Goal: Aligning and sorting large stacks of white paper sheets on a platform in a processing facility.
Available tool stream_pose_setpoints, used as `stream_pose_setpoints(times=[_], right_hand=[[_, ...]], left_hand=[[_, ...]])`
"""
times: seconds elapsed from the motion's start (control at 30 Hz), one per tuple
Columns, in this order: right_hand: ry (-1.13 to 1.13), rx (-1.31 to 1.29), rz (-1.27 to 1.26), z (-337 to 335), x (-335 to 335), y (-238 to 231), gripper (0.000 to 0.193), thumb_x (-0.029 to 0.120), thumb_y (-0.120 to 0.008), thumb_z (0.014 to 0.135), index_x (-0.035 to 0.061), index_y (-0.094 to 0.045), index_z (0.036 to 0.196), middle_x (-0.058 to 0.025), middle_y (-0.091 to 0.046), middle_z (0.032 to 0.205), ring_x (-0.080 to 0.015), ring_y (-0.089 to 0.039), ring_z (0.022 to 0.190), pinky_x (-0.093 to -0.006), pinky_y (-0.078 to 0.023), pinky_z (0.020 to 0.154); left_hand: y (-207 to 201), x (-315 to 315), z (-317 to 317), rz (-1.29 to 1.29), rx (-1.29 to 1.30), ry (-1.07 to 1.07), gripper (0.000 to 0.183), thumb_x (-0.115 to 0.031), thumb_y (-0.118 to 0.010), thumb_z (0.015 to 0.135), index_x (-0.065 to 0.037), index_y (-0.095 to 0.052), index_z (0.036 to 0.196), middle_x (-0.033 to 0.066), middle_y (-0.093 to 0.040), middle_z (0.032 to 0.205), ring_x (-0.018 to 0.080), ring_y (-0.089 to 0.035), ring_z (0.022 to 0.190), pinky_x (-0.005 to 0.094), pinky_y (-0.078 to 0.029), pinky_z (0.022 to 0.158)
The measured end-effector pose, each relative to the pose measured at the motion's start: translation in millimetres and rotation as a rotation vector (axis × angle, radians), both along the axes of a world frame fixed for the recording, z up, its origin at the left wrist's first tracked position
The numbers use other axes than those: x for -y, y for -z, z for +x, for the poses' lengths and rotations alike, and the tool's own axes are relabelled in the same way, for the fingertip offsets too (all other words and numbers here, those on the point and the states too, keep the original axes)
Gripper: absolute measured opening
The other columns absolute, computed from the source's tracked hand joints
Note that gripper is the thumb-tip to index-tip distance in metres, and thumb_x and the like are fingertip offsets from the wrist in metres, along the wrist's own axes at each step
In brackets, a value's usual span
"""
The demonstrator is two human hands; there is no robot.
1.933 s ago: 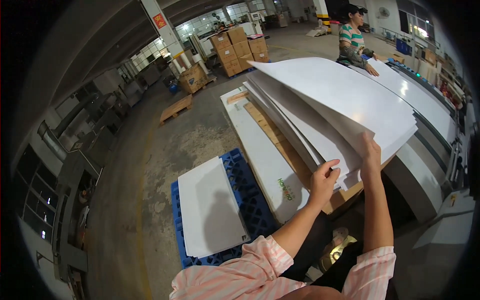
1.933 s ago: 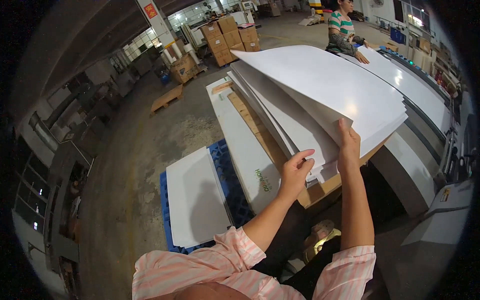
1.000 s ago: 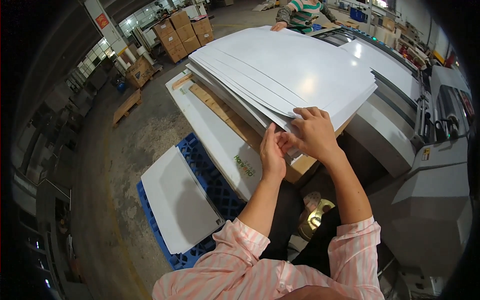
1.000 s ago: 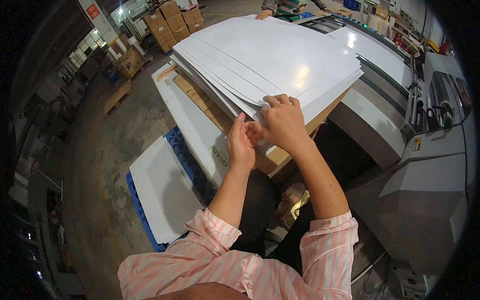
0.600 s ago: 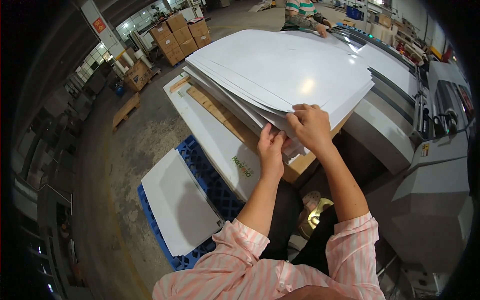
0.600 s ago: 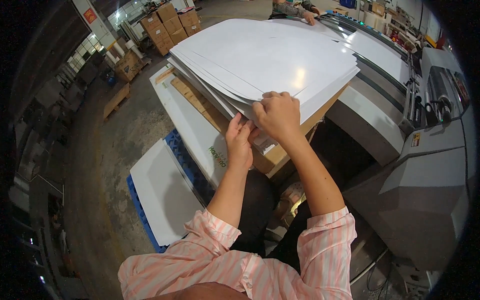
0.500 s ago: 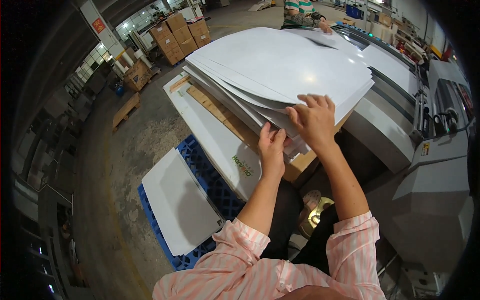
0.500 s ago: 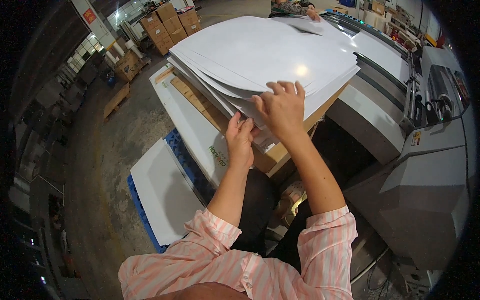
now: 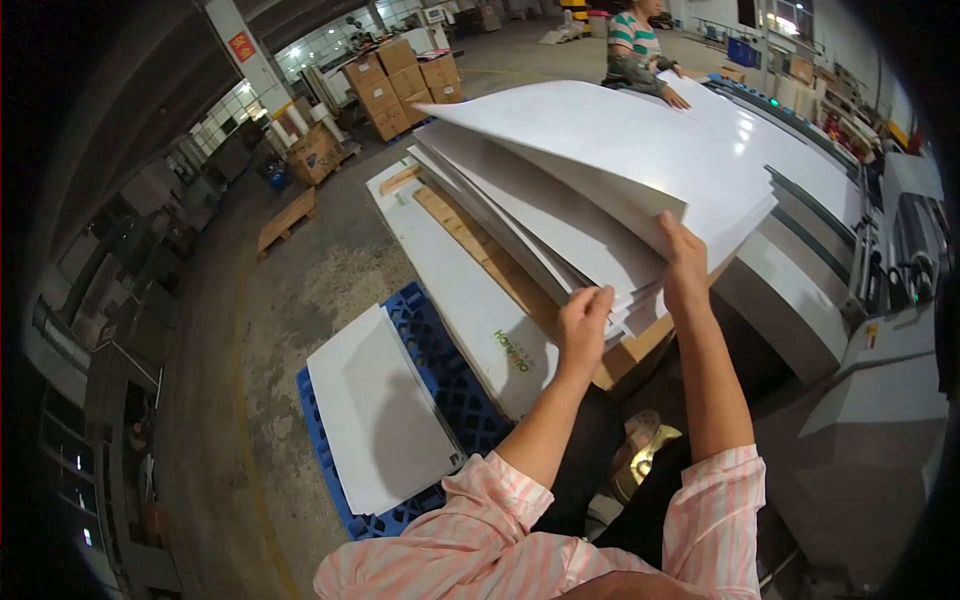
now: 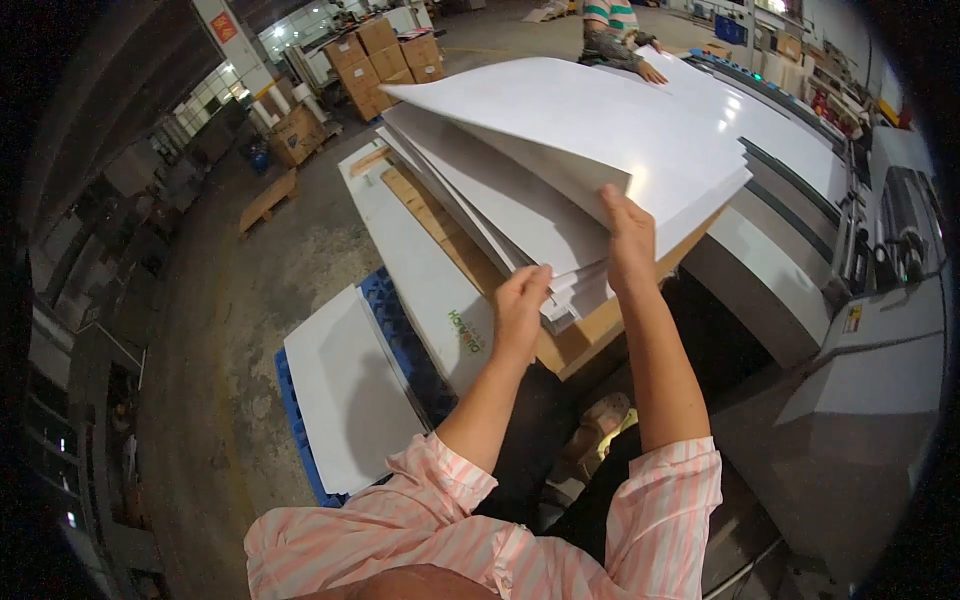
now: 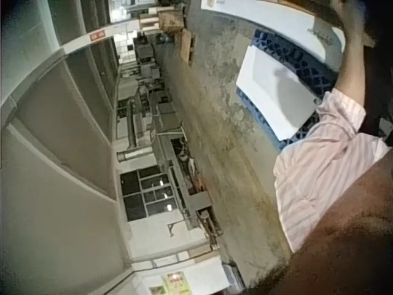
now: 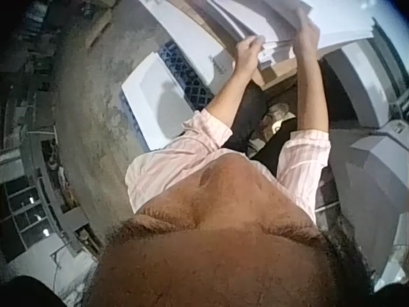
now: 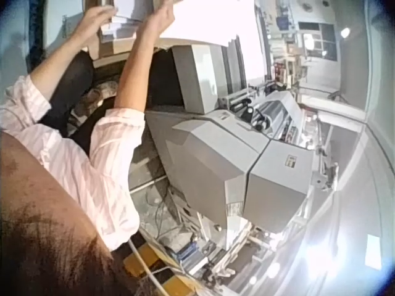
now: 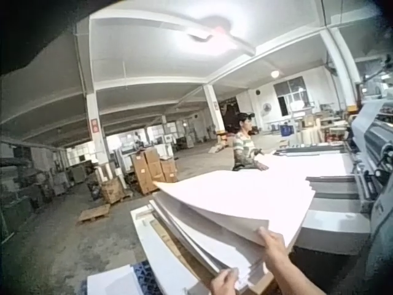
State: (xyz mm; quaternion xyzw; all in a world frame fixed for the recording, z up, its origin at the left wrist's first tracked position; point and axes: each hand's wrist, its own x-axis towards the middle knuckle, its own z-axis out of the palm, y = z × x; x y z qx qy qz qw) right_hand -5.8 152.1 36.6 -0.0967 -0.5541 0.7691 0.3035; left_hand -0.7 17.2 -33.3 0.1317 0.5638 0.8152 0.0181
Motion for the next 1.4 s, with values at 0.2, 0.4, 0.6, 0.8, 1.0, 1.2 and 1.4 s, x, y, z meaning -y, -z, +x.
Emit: stream_pose_setpoints(times=[0.2,0.4,0.6,0.8,1.0,1.2,1.4], right_hand=[[0.071,-0.171,0.807,14,9,-11,0.021,0.013,-0.054,0.085,-0.004,-0.06,0.096,-0.0105,-0.062,0.093,-0.0155,-0.057,0.08,-0.0255,-0.044,0.07],[-0.086,-0.056,1.095,17,2,1,0.019,0.013,-0.055,0.082,-0.0018,-0.063,0.091,-0.0129,-0.062,0.098,-0.0256,-0.058,0.085,-0.0316,-0.044,0.075],[-0.106,-0.211,1.471,24,4,-11,0.031,0.018,-0.053,0.079,0.0006,-0.059,0.104,-0.0136,-0.056,0.113,-0.0297,-0.05,0.102,-0.0346,-0.04,0.084],[-0.145,0.03,0.687,5,-4,10,0.043,0.037,-0.052,0.085,-0.0025,-0.061,0.098,-0.0109,-0.059,0.1,-0.0203,-0.054,0.088,-0.0282,-0.041,0.076],[0.035,0.028,0.506,7,6,5,0.036,0.031,-0.05,0.089,-0.0016,-0.059,0.101,-0.0087,-0.06,0.099,-0.0179,-0.052,0.093,-0.0276,-0.04,0.081],[0.048,-0.137,1.285,15,9,3,0.022,0.016,-0.054,0.084,0.0043,-0.061,0.101,-0.0074,-0.057,0.113,-0.0282,-0.046,0.112,-0.0356,-0.037,0.091],[-0.035,-0.052,1.224,22,0,3,0.021,0.013,-0.055,0.081,0.0028,-0.06,0.099,-0.0081,-0.057,0.111,-0.0273,-0.05,0.104,-0.0356,-0.039,0.087]], left_hand=[[3,0,3,-0.117,-0.097,-0.036,0.016,-0.01,-0.057,0.079,0.003,-0.051,0.073,0.0035,-0.044,0.07,0.011,-0.045,0.066,0.0257,-0.038,0.061],[-5,1,5,-0.158,-0.091,-0.058,0.018,-0.013,-0.055,0.08,0.002,-0.049,0.072,0.0056,-0.043,0.068,0.014,-0.045,0.065,0.0275,-0.037,0.059],[-7,0,5,0.001,-0.044,-0.039,0.041,-0.035,-0.047,0.091,-0.001,-0.053,0.113,0.0001,-0.049,0.074,0.0076,-0.045,0.067,0.0236,-0.038,0.057],[-17,5,9,-0.155,-0.064,0.046,0.035,-0.014,-0.052,0.086,-0.008,-0.051,0.121,-0.0026,-0.046,0.074,0.0048,-0.042,0.061,0.0201,-0.034,0.055],[-12,3,9,-0.183,-0.148,-0.032,0.035,-0.013,-0.053,0.086,-0.004,-0.05,0.12,-0.0004,-0.047,0.073,0.0055,-0.043,0.063,0.021,-0.037,0.057],[-8,5,5,0.017,-0.01,0.015,0.033,-0.016,-0.048,0.089,0.0,-0.05,0.117,0.0001,-0.05,0.075,0.0069,-0.048,0.068,0.0229,-0.044,0.065],[-7,10,7,0.01,0.012,0.083,0.031,-0.016,-0.049,0.088,-0.004,-0.053,0.117,-0.003,-0.05,0.083,0.0057,-0.048,0.076,0.0227,-0.043,0.072]])
